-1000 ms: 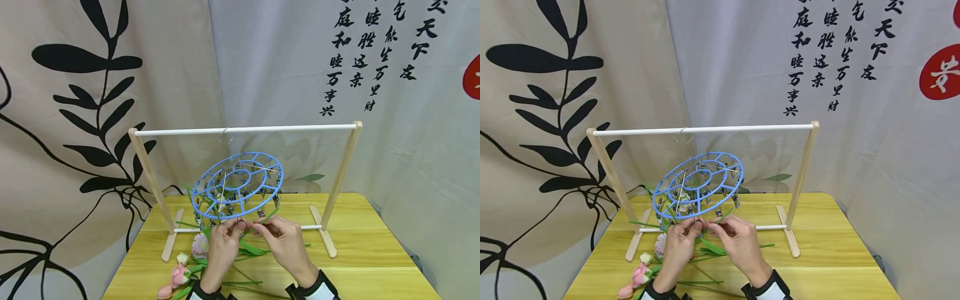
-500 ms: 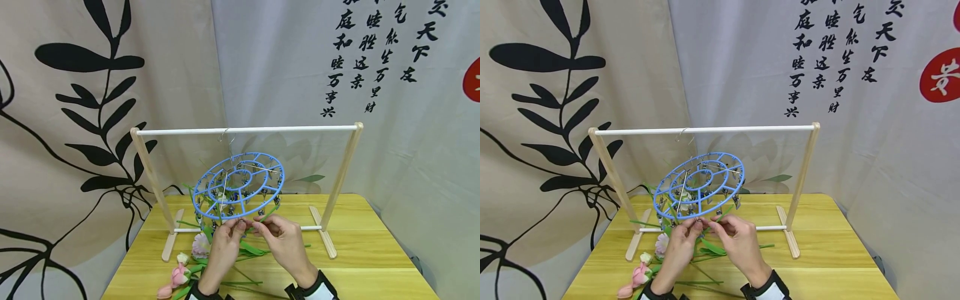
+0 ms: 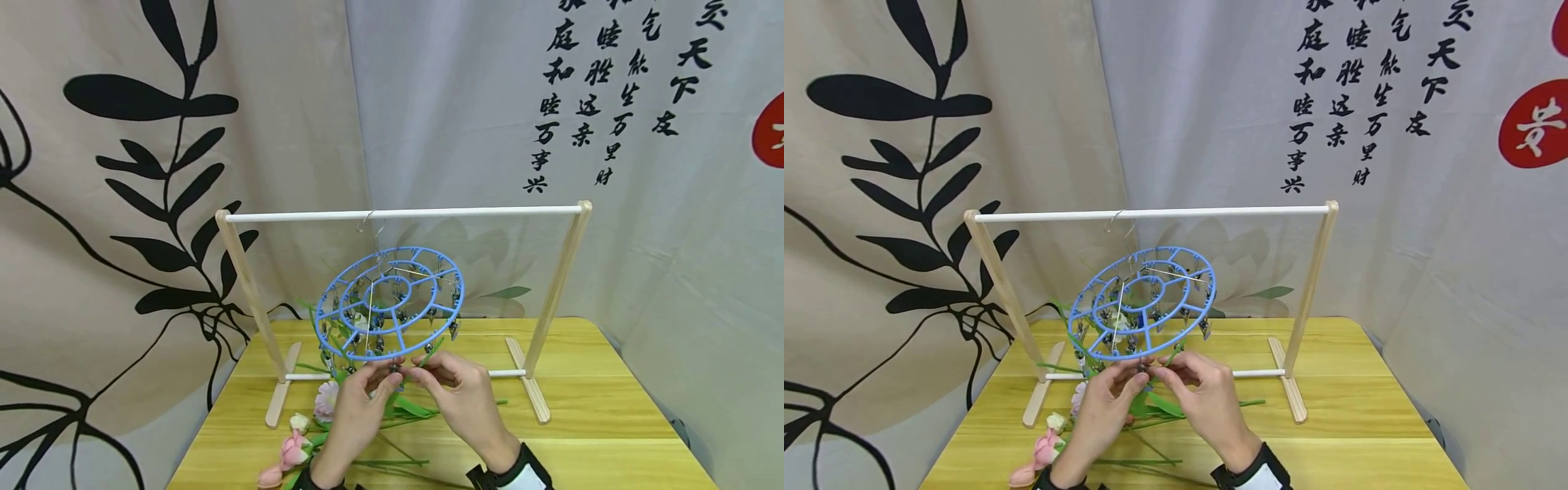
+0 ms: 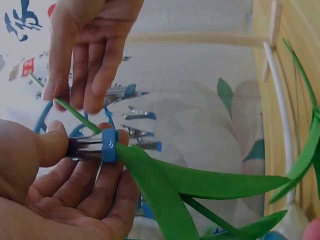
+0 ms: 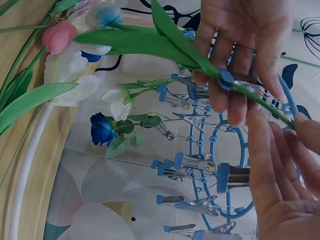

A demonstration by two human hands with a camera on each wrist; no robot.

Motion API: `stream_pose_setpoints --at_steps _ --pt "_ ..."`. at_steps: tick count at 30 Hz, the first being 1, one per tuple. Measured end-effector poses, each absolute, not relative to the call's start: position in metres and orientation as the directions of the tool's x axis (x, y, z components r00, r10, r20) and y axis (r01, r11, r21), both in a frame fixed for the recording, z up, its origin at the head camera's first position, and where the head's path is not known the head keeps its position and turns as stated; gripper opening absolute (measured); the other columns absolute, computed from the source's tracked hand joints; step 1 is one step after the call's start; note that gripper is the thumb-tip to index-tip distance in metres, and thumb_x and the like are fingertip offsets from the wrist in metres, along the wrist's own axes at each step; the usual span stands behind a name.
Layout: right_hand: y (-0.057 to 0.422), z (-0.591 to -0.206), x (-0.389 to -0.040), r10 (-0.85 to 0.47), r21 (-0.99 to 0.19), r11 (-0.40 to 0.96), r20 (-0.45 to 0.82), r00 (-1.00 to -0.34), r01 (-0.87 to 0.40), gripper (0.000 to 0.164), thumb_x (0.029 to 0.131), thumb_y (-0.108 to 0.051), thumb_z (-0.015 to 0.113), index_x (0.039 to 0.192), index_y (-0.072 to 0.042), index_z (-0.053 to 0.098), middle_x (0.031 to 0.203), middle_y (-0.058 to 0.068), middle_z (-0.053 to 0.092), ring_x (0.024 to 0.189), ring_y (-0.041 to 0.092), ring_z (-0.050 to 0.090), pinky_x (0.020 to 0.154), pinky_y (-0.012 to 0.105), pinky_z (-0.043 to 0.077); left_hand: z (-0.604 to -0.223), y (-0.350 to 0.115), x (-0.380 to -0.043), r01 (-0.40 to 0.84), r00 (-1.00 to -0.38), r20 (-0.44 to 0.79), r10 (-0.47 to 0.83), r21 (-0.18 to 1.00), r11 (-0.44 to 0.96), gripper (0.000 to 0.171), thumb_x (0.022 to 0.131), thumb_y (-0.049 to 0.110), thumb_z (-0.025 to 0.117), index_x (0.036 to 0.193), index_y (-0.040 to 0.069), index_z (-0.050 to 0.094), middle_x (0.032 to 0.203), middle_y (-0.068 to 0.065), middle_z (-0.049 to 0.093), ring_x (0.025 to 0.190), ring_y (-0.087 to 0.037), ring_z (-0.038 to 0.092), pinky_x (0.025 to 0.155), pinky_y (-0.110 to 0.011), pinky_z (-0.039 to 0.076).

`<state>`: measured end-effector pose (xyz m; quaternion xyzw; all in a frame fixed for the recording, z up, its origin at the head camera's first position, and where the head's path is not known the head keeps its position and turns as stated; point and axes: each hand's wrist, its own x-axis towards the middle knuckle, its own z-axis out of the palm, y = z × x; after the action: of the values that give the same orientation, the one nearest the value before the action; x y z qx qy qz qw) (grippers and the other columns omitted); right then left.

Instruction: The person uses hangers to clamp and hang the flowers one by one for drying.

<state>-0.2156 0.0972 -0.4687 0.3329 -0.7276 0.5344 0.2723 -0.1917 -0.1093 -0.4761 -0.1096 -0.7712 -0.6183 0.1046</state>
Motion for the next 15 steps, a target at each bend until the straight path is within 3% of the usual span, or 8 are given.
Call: stream_pose_setpoints --at_steps 2,4,6,9,11,15 --pt "0.1 -0.47 -0.215 -0.205 -0.605 0.211 0.74 -0.64 -0.768 0.015 0.103 -0.002 0.087 0.11 -0.014 0.085 0.106 0.005 0.089 0.09 0.014 0.089 0.081 0.024 0.072 -0.477 -0.112 -0.192 0.299 -0.953 0.3 0.035 0.924 0.239 0.033 0.115 0.027 0.075 0.145 0.015 0.079 0.132 -0.004 0.088 0.122 -0.023 0.083 0.104 -0.025 0.064" --pt "0.103 -0.472 -0.214 -0.214 -0.614 0.216 0.729 -0.65 -0.76 0.014 0.105 -0.004 0.086 0.114 -0.014 0.085 0.105 0.003 0.089 0.09 0.014 0.089 0.081 0.024 0.072 -0.479 -0.115 -0.193 0.296 -0.954 0.299 0.029 0.92 0.256 0.029 0.116 0.028 0.074 0.143 0.02 0.08 0.128 0.0 0.089 0.112 -0.019 0.083 0.088 -0.023 0.065" --pt "0.107 -0.474 -0.214 -0.224 -0.627 0.22 0.713 -0.664 -0.748 0.013 0.106 -0.005 0.085 0.116 -0.014 0.086 0.105 0.002 0.089 0.09 0.015 0.089 0.081 0.025 0.072 -0.479 -0.118 -0.194 0.295 -0.954 0.3 0.022 0.917 0.27 0.026 0.115 0.028 0.075 0.14 0.023 0.081 0.128 0.001 0.089 0.111 -0.015 0.083 0.087 -0.021 0.064" --pt "0.114 -0.478 -0.214 -0.23 -0.65 0.238 0.684 -0.692 -0.722 0.01 0.108 -0.008 0.084 0.116 -0.013 0.087 0.105 -0.001 0.089 0.09 0.012 0.088 0.08 0.026 0.072 -0.48 -0.123 -0.194 0.3 -0.951 0.308 0.015 0.913 0.277 0.024 0.116 0.026 0.074 0.138 0.023 0.082 0.13 -0.001 0.088 0.113 -0.015 0.083 0.088 -0.021 0.065" --pt "0.118 -0.481 -0.213 -0.231 -0.659 0.256 0.669 -0.707 -0.707 0.008 0.108 -0.009 0.084 0.115 -0.013 0.087 0.103 -0.003 0.088 0.088 0.009 0.087 0.079 0.026 0.072 -0.48 -0.127 -0.194 0.312 -0.946 0.324 0.01 0.902 0.298 0.023 0.117 0.025 0.072 0.137 0.021 0.082 0.131 -0.001 0.088 0.122 -0.017 0.082 0.103 -0.024 0.065" --pt "0.127 -0.488 -0.213 -0.227 -0.665 0.281 0.655 -0.721 -0.692 0.007 0.108 -0.008 0.084 0.113 -0.013 0.087 0.1 -0.006 0.088 0.086 0.007 0.086 0.078 0.026 0.072 -0.479 -0.136 -0.196 0.33 -0.93 0.366 -0.036 0.875 0.355 0.024 0.12 0.022 0.067 0.135 0.017 0.084 0.126 -0.002 0.089 0.121 -0.024 0.082 0.102 -0.029 0.066"
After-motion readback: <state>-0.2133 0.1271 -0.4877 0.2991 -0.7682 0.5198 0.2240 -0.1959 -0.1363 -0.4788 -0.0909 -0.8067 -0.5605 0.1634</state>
